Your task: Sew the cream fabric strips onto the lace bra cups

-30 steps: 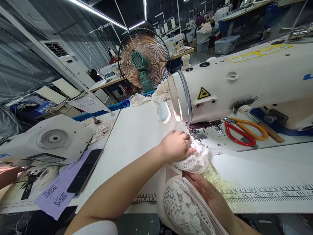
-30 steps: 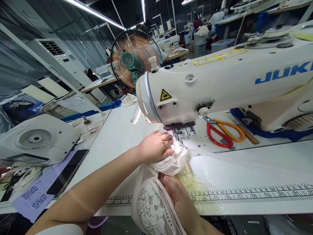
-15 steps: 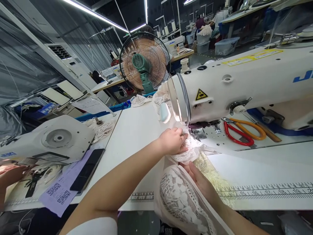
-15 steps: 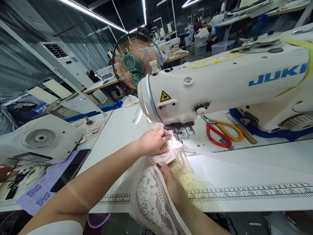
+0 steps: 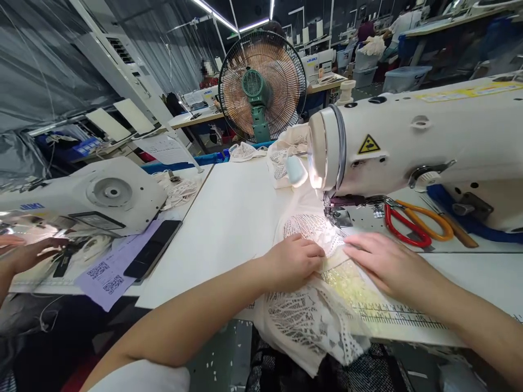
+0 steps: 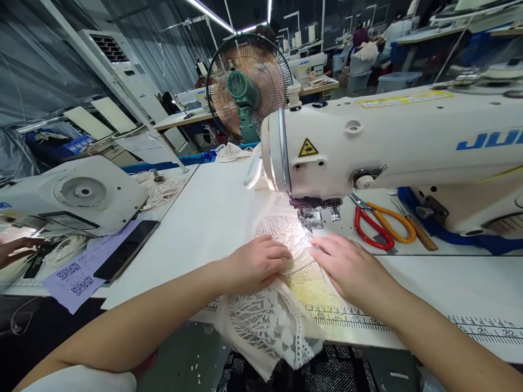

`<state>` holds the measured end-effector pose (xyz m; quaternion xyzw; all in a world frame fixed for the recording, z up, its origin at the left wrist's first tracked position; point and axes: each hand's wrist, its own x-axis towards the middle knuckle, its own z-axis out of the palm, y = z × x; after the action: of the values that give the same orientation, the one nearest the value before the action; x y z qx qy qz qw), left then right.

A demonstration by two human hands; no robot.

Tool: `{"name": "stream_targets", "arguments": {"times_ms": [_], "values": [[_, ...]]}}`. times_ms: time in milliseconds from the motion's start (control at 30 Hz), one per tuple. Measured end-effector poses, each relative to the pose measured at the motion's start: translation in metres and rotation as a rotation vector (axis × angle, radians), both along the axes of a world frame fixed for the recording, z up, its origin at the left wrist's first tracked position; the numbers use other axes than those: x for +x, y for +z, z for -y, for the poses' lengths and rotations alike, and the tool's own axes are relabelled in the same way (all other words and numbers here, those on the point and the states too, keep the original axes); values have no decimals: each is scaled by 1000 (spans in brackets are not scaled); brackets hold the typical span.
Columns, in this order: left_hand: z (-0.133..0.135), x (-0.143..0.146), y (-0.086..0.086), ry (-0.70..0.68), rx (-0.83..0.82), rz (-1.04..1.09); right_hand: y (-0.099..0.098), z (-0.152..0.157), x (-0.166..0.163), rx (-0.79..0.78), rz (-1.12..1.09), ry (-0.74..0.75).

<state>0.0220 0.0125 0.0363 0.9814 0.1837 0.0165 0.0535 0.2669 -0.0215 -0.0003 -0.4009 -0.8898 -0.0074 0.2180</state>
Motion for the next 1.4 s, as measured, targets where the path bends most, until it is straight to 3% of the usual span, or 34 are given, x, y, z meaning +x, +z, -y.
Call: {"name": "stream_targets", "arguments": {"times_ms": [200,400,633,833,1233,1400], "values": [[-16,-10,-3,-33,98,33,-5,20,-10,6,31,113],[-3,11,-11,0,182,183,-12,38,-19,-18,-2,53],[0,13,-23,-27,170,137,-15,43,-16,46,73,14],[-18,10,-24,-116,184,217,-15,39,-19,63,82,-29],[-54,14,-28,-136,233,247,-13,15,-26,85,102,-80],[-60,13,-28,-146,222,222,-4,10,-20,72,100,-111]]}}
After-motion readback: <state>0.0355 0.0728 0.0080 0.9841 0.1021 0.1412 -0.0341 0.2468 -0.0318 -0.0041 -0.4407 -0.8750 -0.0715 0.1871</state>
